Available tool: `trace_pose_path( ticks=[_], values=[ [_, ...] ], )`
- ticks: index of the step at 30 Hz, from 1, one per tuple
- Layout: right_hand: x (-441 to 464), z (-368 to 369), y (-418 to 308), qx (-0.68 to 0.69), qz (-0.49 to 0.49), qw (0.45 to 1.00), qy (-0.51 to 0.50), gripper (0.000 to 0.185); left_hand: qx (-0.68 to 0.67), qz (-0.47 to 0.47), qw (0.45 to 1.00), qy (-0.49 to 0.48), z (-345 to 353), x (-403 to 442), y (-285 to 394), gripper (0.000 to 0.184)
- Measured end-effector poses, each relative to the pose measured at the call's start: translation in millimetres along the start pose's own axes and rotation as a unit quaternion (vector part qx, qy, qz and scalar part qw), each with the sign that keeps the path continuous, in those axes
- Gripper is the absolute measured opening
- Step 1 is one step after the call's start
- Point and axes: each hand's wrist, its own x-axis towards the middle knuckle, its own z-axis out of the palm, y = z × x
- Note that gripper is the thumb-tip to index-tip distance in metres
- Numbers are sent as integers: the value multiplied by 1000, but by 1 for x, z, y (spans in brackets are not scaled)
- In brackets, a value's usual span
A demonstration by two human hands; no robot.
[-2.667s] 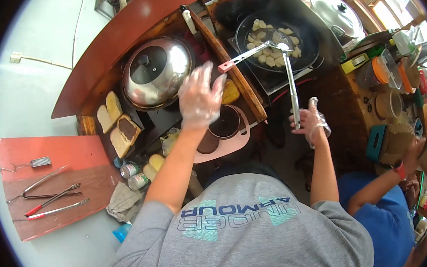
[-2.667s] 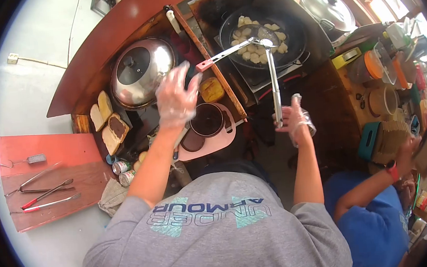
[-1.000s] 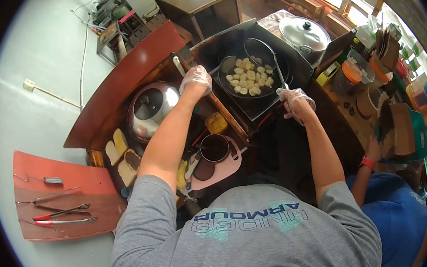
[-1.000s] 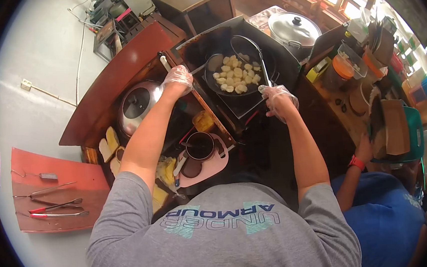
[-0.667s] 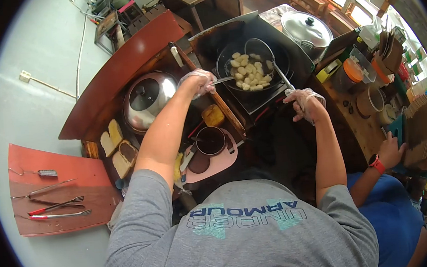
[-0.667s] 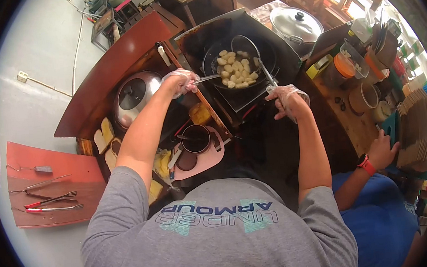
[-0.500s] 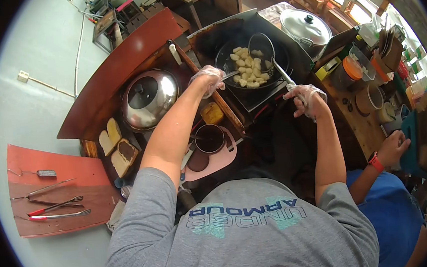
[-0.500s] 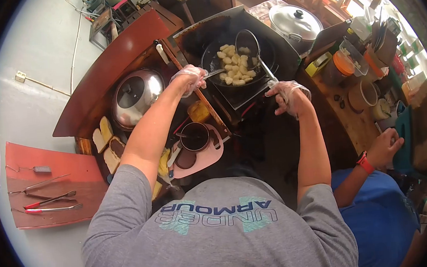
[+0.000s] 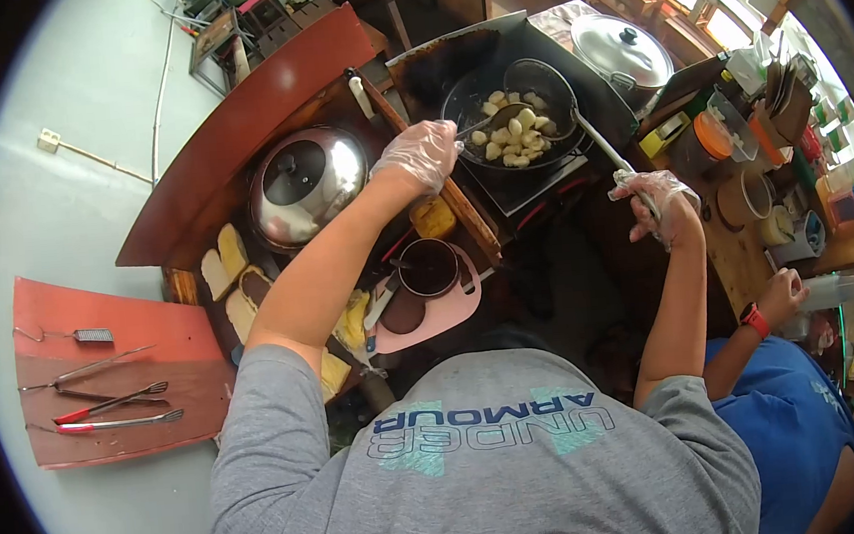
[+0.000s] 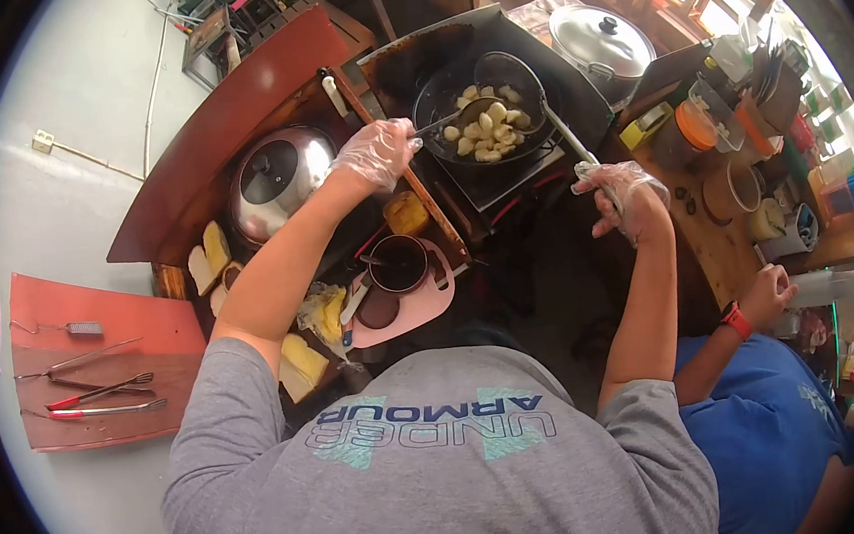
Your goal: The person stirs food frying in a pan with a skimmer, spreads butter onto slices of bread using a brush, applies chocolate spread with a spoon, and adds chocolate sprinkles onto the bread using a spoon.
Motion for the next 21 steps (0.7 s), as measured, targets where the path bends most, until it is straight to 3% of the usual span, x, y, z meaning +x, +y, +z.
trace_pose_path(
  ticks=[3, 6, 10, 16, 18, 20, 21],
  values=[
    [-7, 10, -5, -44, 8, 998, 33, 26, 121, 103, 986, 48, -12, -22, 9, 20],
    [-8, 16, -4, -30, 0, 999, 22, 26, 131, 95, 987, 15, -41, -42, 26, 20],
    [1, 17, 5, -9, -5, 1000, 20, 25, 133, 134, 982, 6, -23, -46, 23, 14],
    [7, 24, 4, -7, 0, 999, 36, 24, 125, 81, 989, 18, 13, -18, 13, 13],
    [11, 23, 8, 2, -10, 999, 33, 25, 120, -4, 991, 62, 12, -9, 9, 15],
    [18, 24, 12, 4, -25, 998, 51, 25, 12, -90, 991, 94, 4, 4, 6, 15],
    [20, 26, 11, -3, -25, 998, 57, 21, 12, -60, 992, 107, 4, 9, 0, 17]
  ],
)
